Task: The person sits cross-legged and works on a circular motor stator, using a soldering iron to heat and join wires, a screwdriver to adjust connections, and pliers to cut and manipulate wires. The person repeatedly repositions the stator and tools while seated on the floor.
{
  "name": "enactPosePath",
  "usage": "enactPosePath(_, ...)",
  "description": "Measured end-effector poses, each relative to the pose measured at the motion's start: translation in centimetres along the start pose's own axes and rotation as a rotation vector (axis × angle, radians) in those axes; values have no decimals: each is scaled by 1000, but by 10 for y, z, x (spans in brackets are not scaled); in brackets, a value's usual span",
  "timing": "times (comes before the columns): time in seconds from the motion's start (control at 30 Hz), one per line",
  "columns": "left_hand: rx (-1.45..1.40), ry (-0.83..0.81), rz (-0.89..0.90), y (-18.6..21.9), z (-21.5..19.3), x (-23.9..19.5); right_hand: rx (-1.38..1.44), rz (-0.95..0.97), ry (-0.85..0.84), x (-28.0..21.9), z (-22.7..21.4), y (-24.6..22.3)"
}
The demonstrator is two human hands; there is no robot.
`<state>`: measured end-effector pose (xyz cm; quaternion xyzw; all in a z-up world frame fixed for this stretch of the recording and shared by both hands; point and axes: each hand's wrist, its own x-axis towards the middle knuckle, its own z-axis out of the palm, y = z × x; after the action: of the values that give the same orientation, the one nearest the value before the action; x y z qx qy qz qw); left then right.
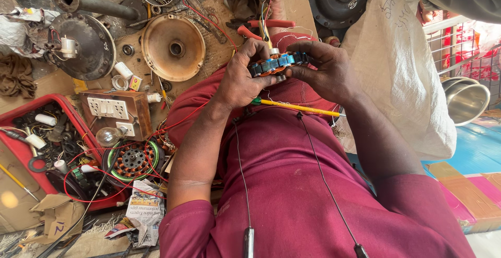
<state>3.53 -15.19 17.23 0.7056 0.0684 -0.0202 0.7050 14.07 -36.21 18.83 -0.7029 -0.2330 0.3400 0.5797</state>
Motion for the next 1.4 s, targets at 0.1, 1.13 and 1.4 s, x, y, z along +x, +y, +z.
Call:
enactPosePath(0.1, -12, 6, -31, -3, -1, 1, -15, -8, 11, 2, 2, -3)
enactPosePath(1.13, 263, 230, 272, 15, 42, -39, -179, 175, -300, -9, -60, -19)
enactPosePath(1.4, 136, 248, 254, 2, 41, -44, -757, 45, -179, 116, -26, -50)
